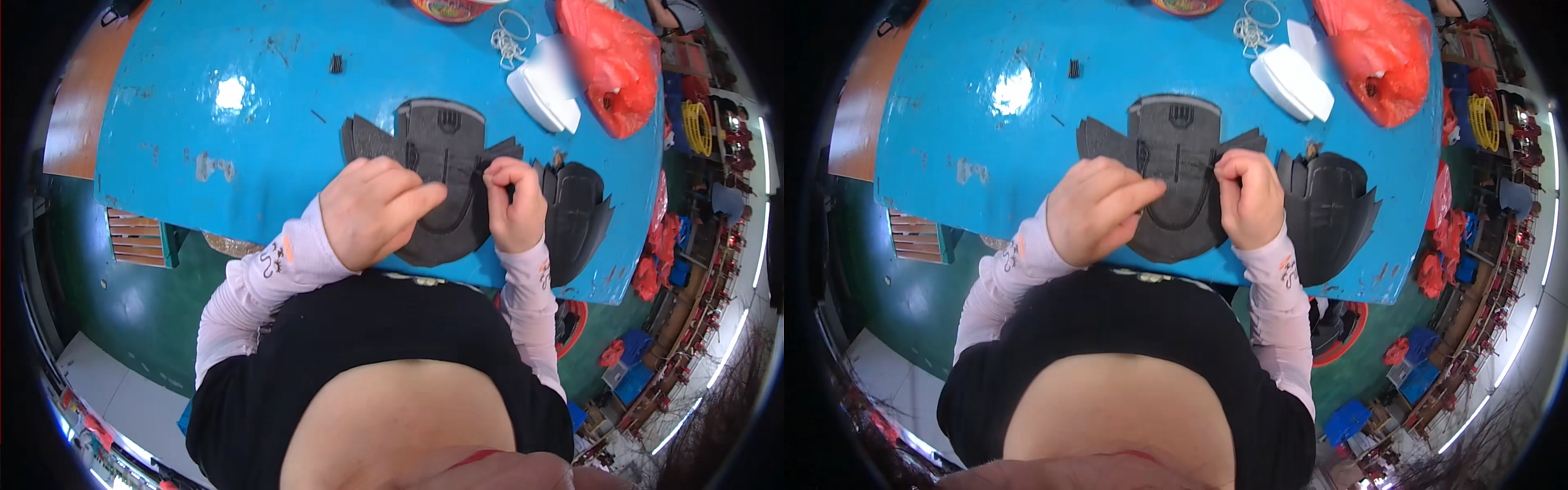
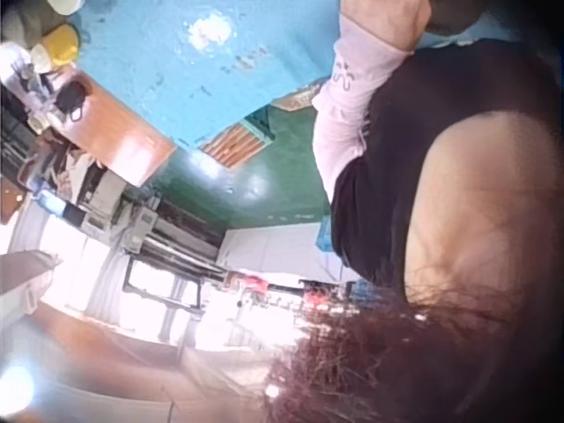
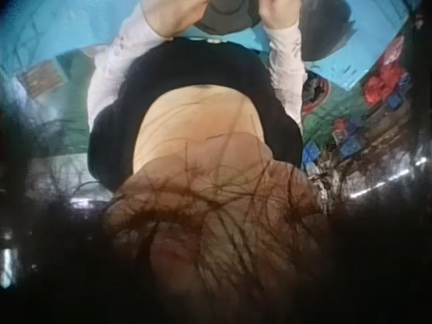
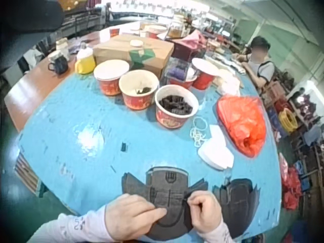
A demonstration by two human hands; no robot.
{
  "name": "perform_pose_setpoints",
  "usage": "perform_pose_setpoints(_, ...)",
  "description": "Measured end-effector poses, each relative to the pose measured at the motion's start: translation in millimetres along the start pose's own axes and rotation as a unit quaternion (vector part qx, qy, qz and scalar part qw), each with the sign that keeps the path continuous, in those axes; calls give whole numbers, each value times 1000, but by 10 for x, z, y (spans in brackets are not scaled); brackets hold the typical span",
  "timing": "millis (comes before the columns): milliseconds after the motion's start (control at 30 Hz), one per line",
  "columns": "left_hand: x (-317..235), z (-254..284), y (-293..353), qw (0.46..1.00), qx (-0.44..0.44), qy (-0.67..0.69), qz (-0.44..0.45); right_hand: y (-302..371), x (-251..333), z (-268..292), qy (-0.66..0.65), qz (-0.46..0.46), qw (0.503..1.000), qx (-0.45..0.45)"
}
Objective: Attaching small black plastic components to black shoe tongue pieces by hand at a workbench.
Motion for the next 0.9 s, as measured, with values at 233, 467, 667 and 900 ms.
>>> perform_pose_setpoints(233, -45, -68, 88, 999, 30, -39, 6, 29, -1, -128, 44, 75, 995, 48)
perform_pose_setpoints(467, -94, -103, 19, 996, 49, -73, 18, 59, -25, -150, 91, 100, 989, 64)
perform_pose_setpoints(667, -69, -272, -169, 987, 62, -145, 22, 19, -23, -151, 103, 109, 987, 64)
perform_pose_setpoints(900, -69, -368, -231, 984, 79, -159, 27, 7, 12, -106, 94, 100, 990, 35)
Point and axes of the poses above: each hand's wrist, its own y-axis away from the middle knuckle, its own z-axis out of the back of the hand, x = y × z, the point moved 1 cm from there along -y, towards the middle knuckle, and after that the axes turned 1 degree about x, right-handed, at the moved point
